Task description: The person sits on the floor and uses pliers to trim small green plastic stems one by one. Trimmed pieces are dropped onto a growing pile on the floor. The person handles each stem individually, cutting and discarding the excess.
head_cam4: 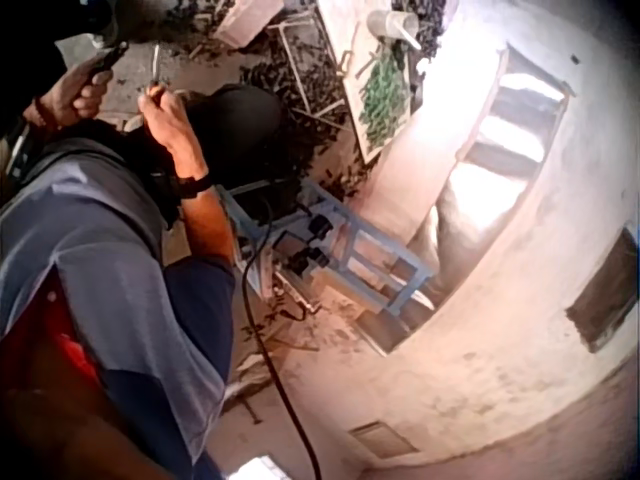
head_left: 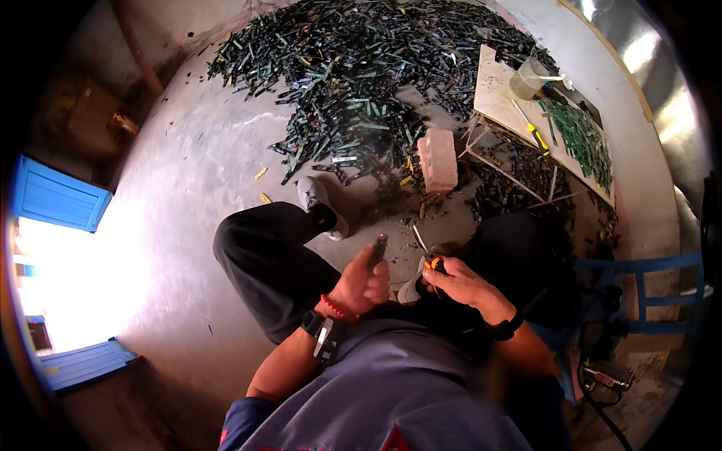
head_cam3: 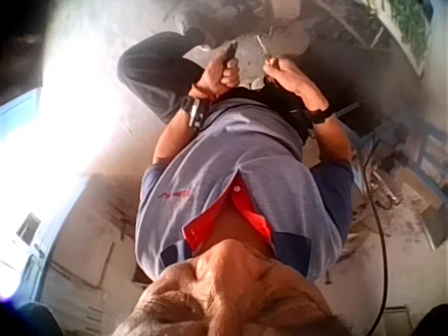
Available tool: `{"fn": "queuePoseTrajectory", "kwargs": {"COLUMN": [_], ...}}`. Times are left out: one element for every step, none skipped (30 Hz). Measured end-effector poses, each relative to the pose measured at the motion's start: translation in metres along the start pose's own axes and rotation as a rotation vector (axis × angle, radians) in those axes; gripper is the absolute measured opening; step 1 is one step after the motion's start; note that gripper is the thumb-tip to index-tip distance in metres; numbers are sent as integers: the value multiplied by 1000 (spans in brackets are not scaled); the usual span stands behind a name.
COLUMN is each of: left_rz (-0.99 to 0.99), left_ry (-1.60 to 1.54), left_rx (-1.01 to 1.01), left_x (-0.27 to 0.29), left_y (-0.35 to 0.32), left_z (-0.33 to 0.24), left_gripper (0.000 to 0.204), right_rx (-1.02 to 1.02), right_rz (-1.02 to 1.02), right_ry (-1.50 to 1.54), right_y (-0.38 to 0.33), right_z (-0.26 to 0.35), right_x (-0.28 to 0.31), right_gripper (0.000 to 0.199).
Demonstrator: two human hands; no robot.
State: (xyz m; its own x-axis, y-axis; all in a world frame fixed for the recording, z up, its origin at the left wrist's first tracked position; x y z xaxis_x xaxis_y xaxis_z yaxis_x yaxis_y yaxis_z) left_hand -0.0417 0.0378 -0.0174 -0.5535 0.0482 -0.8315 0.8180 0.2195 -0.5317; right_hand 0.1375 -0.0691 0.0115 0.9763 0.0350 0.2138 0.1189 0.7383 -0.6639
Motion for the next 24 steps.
{"fn": "queuePoseTrajectory", "kwargs": {"left_rz": [-9,-16,-13,-9,-5,-3,-1,2,-5,-13,-19,-26,-34,-42,-55,-67,-79,-106,-133,-162,-174,-186,-198,-219], "left_ry": [8,14,16,18,20,33,46,61,72,84,96,112,127,141,152,163,175,188,202,216,227,238,251,251], "left_rx": [-5,-10,-15,-19,-23,-20,-17,-14,-15,-16,-16,-21,-25,-32,-40,-48,-55,-46,-37,-30,-46,-61,-76,-80], "left_x": [0,1,2,3,4,4,5,5,4,4,4,4,4,4,5,5,6,5,4,4,3,2,1,0], "left_y": [-1,-1,-1,0,1,1,2,3,3,3,4,4,4,4,4,4,4,4,4,4,4,4,4,4], "left_z": [-1,-1,-1,0,1,1,2,2,3,3,3,3,3,3,3,3,3,3,4,4,4,4,4,4], "left_gripper": [51,51,51,51,51,51,50,50,50,50,50,50,50,50,50,50,50,51,51,51,51,50,50,50], "right_rx": [-20,-41,-63,-50,-36,-22,-57,-91,-124,-157,-190,-223,-280,-336,-392,-408,-425,-440,-448,-460,-472,-483,-479,-477], "right_rz": [25,49,73,61,49,37,83,128,173,216,258,300,350,400,450,493,535,576,610,625,640,652,652,647], "right_ry": [-41,-83,-124,-207,-289,-370,-361,-351,-341,-329,-315,-302,-220,-139,-56,33,125,218,292,372,453,534,579,629], "right_y": [-1,-2,-3,-5,-10,-12,-11,-11,-10,-9,-7,-5,-6,-7,-7,-8,-8,-10,-9,-8,-7,-7,-6,-7], "right_z": [-1,-2,0,5,16,24,25,27,28,28,27,26,29,33,36,36,37,36,31,28,26,25,23,24], "right_x": [-1,-2,-2,-3,-3,-4,-4,-4,-4,-4,-4,-4,-4,-4,-5,-7,-10,-12,-14,-18,-23,-28,-32,-35], "right_gripper": [37,37,37,37,37,38,38,38,38,37,37,36,34,33,31,32,34,35,36,36,36,36,36,35]}}
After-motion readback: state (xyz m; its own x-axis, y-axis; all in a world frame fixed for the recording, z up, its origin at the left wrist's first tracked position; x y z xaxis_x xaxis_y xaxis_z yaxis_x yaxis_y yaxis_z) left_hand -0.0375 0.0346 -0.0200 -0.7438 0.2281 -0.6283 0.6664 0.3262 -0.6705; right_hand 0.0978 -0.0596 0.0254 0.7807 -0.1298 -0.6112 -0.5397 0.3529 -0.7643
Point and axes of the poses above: each hand's wrist, its own y-axis towards the middle knuckle, its own x-axis out of the back of the hand, z = x × y, the point moved 2 cm from there along y, towards the middle knuckle, and after that the axes turned 13 degrees about -x, right-handed, at the moved point
